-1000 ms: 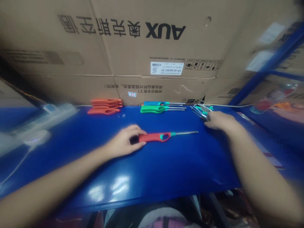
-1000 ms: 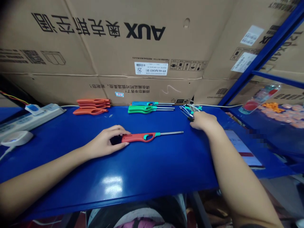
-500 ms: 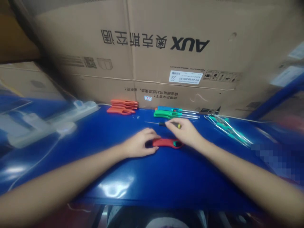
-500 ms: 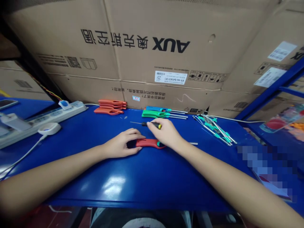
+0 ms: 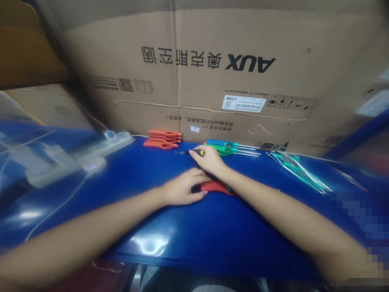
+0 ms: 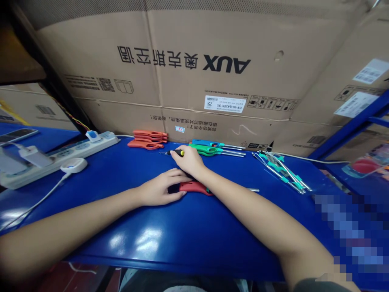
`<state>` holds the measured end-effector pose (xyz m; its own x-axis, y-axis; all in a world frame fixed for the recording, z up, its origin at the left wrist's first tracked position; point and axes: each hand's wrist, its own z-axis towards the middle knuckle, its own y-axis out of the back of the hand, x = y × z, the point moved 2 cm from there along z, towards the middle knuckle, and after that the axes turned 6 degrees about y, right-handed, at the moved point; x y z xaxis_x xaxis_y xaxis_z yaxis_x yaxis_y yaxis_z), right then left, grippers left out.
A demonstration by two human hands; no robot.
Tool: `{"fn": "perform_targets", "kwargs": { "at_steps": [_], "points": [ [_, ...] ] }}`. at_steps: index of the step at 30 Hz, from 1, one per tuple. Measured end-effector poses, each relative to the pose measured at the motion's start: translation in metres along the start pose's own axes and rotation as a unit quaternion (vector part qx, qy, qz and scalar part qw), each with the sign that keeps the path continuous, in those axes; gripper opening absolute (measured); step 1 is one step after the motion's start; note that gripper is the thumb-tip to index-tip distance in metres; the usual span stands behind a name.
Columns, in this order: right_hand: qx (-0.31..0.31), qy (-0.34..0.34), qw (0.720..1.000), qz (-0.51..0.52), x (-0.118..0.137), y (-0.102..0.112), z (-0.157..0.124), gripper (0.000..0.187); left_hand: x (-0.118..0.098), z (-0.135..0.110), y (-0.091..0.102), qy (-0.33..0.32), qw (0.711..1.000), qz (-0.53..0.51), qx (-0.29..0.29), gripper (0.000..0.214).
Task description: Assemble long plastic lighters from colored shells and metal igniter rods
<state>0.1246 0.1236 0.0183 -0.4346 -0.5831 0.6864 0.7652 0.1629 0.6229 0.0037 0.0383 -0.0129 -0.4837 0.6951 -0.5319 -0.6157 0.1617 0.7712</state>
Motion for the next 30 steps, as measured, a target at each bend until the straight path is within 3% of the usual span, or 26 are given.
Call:
{"fn": "perform_targets", "kwargs": {
  "at_steps": [4,9,13,17,20,24,30],
  "points": [
    [-0.039,-0.008,0.998,0.052,-0.003,0.004,0.000,0.020,0.001,0.000,-0.001,0.012,1.000,0.005,0.005,0.042],
    [-0.112,-0.053,0.982,0.141,-0.001,0.026,-0.019,0.028,0.000,0.001,-0.002,0.029,0.999,0.015,0.012,0.038],
    [-0.167,-0.162,0.885,0.402,-0.005,0.053,-0.052,0.046,-0.006,0.000,-0.007,0.038,0.999,-0.012,0.024,0.040],
    [-0.187,-0.234,0.822,0.485,-0.020,0.082,-0.084,0.050,-0.016,0.000,-0.017,0.061,0.997,-0.041,0.028,0.044],
    [-0.211,-0.248,0.793,0.516,-0.037,0.100,-0.095,0.050,-0.025,0.003,-0.027,0.089,0.995,-0.052,0.011,0.041],
    [-0.217,-0.245,0.776,0.538,-0.052,0.116,-0.096,0.045,-0.033,0.013,-0.039,0.127,0.990,-0.062,-0.007,0.036],
    [-0.179,-0.249,0.766,0.564,-0.050,0.120,-0.095,0.030,-0.032,0.022,-0.044,0.153,0.985,-0.076,-0.024,0.036]
  ]
}}
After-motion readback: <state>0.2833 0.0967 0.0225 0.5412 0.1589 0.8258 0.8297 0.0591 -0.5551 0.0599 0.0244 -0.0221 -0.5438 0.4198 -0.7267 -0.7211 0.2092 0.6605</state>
